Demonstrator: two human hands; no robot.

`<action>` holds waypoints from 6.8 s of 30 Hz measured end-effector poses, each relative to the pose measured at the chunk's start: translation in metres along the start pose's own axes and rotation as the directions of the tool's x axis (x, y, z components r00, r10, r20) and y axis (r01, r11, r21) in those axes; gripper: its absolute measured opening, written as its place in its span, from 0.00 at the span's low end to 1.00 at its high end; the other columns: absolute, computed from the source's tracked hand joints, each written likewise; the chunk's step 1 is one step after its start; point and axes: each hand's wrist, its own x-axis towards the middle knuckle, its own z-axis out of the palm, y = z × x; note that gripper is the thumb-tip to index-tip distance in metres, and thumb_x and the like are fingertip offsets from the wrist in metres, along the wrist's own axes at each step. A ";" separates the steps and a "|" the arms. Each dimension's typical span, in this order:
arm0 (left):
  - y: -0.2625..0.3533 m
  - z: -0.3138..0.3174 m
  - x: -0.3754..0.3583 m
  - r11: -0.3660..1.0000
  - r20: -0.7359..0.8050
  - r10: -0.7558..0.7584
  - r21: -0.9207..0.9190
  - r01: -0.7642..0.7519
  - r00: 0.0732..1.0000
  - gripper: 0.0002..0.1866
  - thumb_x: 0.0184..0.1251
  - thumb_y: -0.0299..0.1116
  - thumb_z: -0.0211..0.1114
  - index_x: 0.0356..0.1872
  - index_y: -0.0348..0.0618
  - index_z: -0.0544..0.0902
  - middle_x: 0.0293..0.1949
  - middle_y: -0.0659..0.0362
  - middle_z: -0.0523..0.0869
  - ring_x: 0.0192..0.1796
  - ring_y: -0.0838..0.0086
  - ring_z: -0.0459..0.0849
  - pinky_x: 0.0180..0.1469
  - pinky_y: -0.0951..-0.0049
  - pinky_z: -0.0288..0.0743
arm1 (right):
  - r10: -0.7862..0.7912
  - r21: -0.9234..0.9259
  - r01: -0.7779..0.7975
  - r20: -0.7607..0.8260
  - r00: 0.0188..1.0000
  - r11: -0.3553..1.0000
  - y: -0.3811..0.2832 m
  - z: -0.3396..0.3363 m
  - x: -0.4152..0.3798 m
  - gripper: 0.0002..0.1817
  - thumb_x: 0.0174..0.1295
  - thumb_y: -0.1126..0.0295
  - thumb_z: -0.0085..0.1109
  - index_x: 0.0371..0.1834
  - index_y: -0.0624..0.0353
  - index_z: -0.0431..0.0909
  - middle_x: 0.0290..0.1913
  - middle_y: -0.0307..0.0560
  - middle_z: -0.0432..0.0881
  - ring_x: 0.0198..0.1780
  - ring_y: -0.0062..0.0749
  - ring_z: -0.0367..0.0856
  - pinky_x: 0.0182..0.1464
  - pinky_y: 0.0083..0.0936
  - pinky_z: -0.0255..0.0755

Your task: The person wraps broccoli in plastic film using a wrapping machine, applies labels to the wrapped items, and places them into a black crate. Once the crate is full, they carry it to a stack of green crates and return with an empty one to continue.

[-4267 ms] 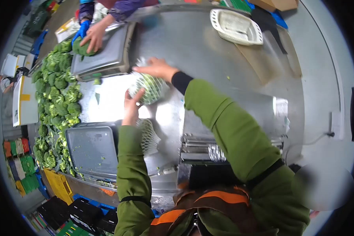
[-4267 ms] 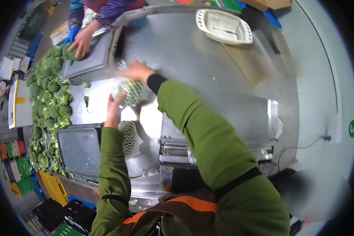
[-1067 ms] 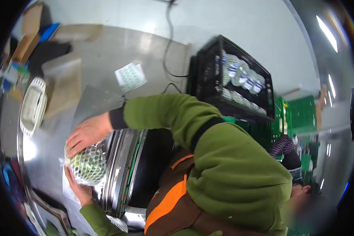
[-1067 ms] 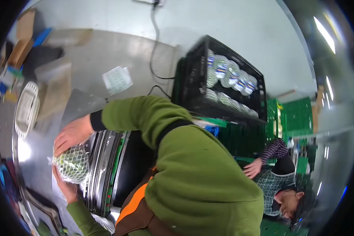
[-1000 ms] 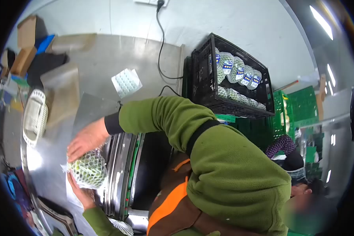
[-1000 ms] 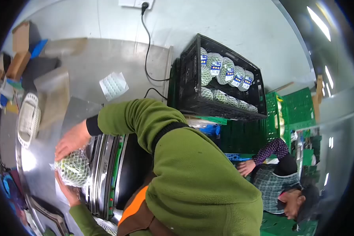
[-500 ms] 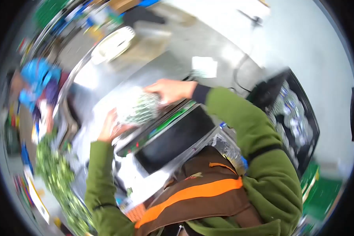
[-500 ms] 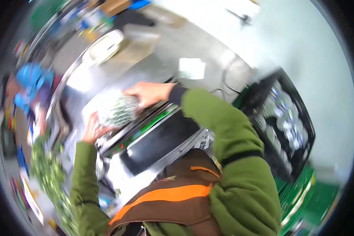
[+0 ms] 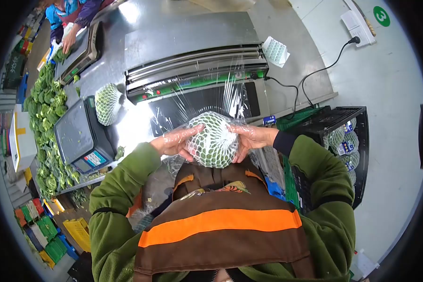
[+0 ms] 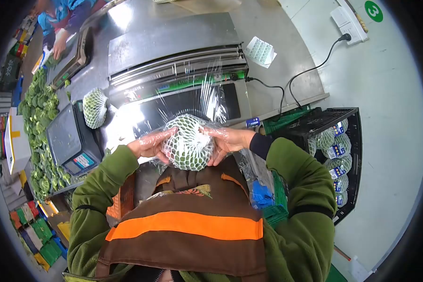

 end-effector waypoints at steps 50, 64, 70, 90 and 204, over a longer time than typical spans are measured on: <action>-0.067 0.041 0.014 0.837 0.005 0.335 -0.461 -0.295 0.942 0.21 0.80 0.33 0.48 0.68 0.40 0.70 0.63 0.53 0.80 0.62 0.66 0.81 0.65 0.61 0.77 | -0.806 -0.432 0.726 -0.517 0.287 0.535 -0.088 0.060 -0.050 0.18 0.71 0.67 0.50 0.59 0.67 0.75 0.62 0.54 0.78 0.62 0.37 0.78 0.66 0.35 0.68; 0.015 0.073 0.004 0.934 -0.045 0.353 -0.048 -0.355 0.935 0.36 0.65 0.30 0.62 0.73 0.35 0.60 0.68 0.49 0.70 0.67 0.57 0.72 0.72 0.60 0.61 | -0.611 0.615 0.777 -0.567 0.552 0.133 0.008 0.084 -0.020 0.30 0.73 0.41 0.45 0.49 0.57 0.83 0.46 0.44 0.88 0.44 0.31 0.86 0.55 0.31 0.77; 0.050 0.145 0.061 0.721 -0.058 0.619 0.438 -0.537 0.783 0.42 0.57 0.35 0.75 0.69 0.30 0.63 0.62 0.48 0.74 0.62 0.64 0.74 0.67 0.63 0.64 | -0.686 0.470 0.867 -0.686 0.241 -0.165 0.026 0.060 -0.063 0.34 0.74 0.38 0.39 0.51 0.59 0.83 0.48 0.47 0.87 0.47 0.33 0.85 0.57 0.28 0.74; 0.097 0.295 0.186 0.562 -0.060 0.815 0.324 -0.761 0.576 0.20 0.75 0.32 0.61 0.61 0.32 0.73 0.55 0.57 0.82 0.55 0.76 0.78 0.59 0.73 0.71 | -0.639 -0.777 0.471 -0.619 -0.457 0.417 0.086 0.025 -0.194 0.52 0.55 0.66 0.74 0.76 0.71 0.49 0.71 0.62 0.62 0.72 0.47 0.64 0.72 0.35 0.60; 0.195 -0.109 -0.016 0.644 -0.576 0.628 0.007 -0.765 0.524 0.25 0.70 0.39 0.67 0.60 0.34 0.73 0.45 0.52 0.86 0.37 0.69 0.88 0.34 0.70 0.87 | -0.479 -0.790 -0.077 -0.443 0.758 0.609 -0.422 -0.067 0.110 0.34 0.56 0.48 0.69 0.64 0.49 0.74 0.54 0.39 0.79 0.54 0.24 0.75 0.52 0.26 0.70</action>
